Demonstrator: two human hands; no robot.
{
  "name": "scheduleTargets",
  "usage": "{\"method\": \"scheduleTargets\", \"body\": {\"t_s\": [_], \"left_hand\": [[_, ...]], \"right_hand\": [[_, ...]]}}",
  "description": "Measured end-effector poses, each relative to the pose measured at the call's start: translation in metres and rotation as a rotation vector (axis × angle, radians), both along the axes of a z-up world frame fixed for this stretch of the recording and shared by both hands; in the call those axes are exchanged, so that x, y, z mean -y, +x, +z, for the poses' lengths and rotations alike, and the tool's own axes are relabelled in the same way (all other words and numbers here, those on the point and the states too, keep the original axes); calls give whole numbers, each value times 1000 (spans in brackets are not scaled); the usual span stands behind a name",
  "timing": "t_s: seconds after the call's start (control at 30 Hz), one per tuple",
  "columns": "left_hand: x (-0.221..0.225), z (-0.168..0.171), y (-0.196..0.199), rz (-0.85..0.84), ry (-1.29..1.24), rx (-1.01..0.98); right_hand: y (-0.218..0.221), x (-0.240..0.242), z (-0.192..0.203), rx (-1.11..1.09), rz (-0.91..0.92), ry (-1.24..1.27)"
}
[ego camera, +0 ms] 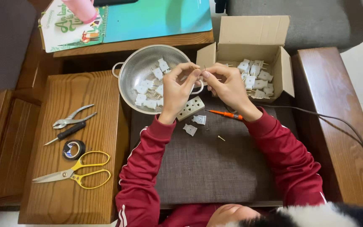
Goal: The person assembles electrical plugs by hand, inserting metal components and wires into plastic housings and securing them with a screwdriver.
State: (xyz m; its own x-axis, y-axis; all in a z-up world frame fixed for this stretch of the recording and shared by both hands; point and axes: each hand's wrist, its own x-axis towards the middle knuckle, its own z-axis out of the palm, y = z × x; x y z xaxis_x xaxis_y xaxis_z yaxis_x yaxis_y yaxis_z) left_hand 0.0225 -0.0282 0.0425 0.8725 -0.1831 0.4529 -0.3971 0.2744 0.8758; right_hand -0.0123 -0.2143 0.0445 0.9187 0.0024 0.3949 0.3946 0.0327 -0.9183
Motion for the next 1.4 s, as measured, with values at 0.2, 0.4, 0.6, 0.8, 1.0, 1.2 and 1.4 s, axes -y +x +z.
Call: {"method": "scheduleTargets", "body": {"t_s": [0.2, 0.4, 0.6, 0.8, 1.0, 1.2, 1.4], "left_hand": [[0, 5, -3, -6, 4, 8], [-2, 10, -5, -11, 34, 15], [-2, 10, -8, -13, 31, 28], [-1, 12, -11, 3, 18, 32], [0, 11, -10, 12, 21, 55], [2, 8, -11, 9, 23, 54], [3, 10, -12, 16, 23, 73]], "right_hand": [[-3, 0, 3, -5, -5, -16], [-4, 2, 6, 9, 1, -23], [-11, -3, 12, 6, -7, -5], [-13, -5, 15, 21, -12, -13], [-12, -4, 13, 43, -33, -21], [-14, -5, 13, 43, -37, -21], [-10, -4, 9, 54, -70, -42]]}}
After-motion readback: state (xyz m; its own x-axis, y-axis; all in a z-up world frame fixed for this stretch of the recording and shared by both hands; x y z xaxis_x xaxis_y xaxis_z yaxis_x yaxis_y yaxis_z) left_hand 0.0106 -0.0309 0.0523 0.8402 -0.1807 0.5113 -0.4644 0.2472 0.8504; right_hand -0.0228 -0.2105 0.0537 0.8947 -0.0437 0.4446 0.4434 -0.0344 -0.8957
